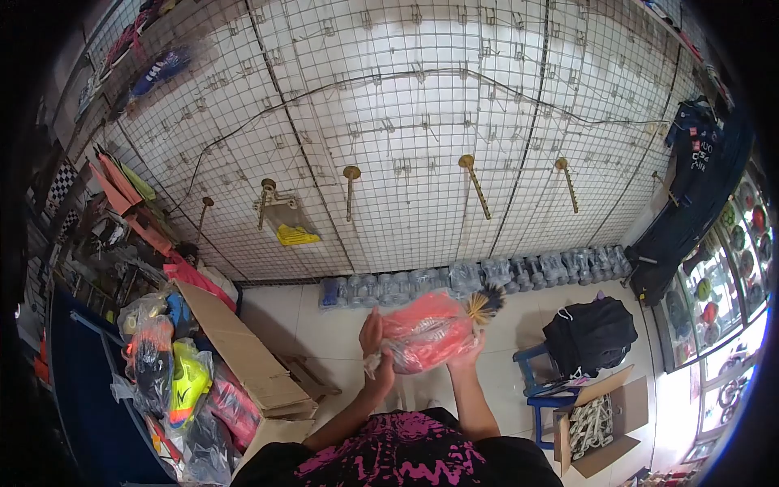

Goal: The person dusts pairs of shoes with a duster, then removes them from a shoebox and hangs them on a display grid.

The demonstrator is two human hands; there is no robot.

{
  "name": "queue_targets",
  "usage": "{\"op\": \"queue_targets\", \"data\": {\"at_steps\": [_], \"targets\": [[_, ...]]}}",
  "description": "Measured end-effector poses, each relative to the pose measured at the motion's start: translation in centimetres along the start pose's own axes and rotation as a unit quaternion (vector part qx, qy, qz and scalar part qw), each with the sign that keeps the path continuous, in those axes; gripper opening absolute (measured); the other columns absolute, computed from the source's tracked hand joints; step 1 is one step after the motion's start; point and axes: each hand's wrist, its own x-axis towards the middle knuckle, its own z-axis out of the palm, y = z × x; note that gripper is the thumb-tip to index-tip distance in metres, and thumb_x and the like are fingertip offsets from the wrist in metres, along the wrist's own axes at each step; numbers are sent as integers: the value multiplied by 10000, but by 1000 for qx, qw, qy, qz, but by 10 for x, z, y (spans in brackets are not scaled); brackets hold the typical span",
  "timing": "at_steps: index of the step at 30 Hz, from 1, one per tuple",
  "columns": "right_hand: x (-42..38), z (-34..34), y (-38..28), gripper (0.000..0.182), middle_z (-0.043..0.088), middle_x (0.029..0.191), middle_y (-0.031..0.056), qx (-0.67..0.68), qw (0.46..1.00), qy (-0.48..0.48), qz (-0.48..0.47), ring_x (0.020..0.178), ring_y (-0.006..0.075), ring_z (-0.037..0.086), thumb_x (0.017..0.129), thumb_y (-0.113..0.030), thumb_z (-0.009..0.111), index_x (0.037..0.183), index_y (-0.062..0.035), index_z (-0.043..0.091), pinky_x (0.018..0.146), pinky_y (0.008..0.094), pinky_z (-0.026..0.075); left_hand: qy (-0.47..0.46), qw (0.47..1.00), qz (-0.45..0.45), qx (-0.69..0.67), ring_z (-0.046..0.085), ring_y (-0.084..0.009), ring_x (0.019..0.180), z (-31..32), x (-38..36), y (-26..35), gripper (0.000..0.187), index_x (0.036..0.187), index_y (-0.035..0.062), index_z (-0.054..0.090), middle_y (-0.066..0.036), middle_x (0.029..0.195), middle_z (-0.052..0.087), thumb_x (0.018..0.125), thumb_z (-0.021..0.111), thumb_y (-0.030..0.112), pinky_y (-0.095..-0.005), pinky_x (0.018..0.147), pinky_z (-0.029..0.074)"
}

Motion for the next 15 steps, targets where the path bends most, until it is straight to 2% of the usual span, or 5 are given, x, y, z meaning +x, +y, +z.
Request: {"op": "queue_targets", "data": {"at_steps": [4, 7, 8, 11, 15], "targets": [[14, 1, -9, 632, 610, 1313, 176, 1, 1000, -6, -3, 1193, 371, 581, 912, -489, 378, 1306, -32, 567, 1060, 524, 445, 35, 967, -167, -189, 262, -309, 1478, 3, -8, -14, 622, 1556, 54, 301, -137, 1623, 267, 1068, 396, 427, -436, 1209, 177], [23, -5, -20, 562, 643, 1231, 182, 46, 992, -116, 21, 1129, 374, 608, 815, -375, 439, 1219, -18, 599, 1029, 523, 467, 73, 890, -291, -344, 264, -260, 1487, 8, -13, -20, 630, 1583, 84, 241, -94, 1637, 248, 1074, 403, 417, -398, 1219, 196], [23, -7, -21, 550, 646, 1213, 183, 31, 994, -102, 22, 1117, 374, 610, 788, -347, 450, 1200, -17, 603, 1025, 523, 470, 86, 854, -331, -392, 264, -243, 1490, 9, -16, -21, 635, 1593, 94, 221, -80, 1642, 241, 1076, 406, 413, -385, 1223, 202], [10, 23, -24, 548, 654, 1175, 186, -2, 997, -78, 23, 1090, 370, 616, 715, -282, 476, 1171, -8, 607, 1018, 518, 476, 97, 777, -368, -502, 269, -227, 1486, 4, -8, -23, 585, 1585, 102, 255, -80, 1633, 261, 1086, 397, 371, -375, 1215, 234], [5, 21, -29, 526, 662, 1110, 176, -10, 998, -58, 24, 1051, 357, 625, 668, -231, 485, 1124, -2, 614, 1000, 500, 487, 117, 763, -391, -501, 363, -224, 1433, 3, -1, -27, 560, 1573, 111, 284, -69, 1585, 347, 1084, 395, 361, -395, 1177, 330]]}}
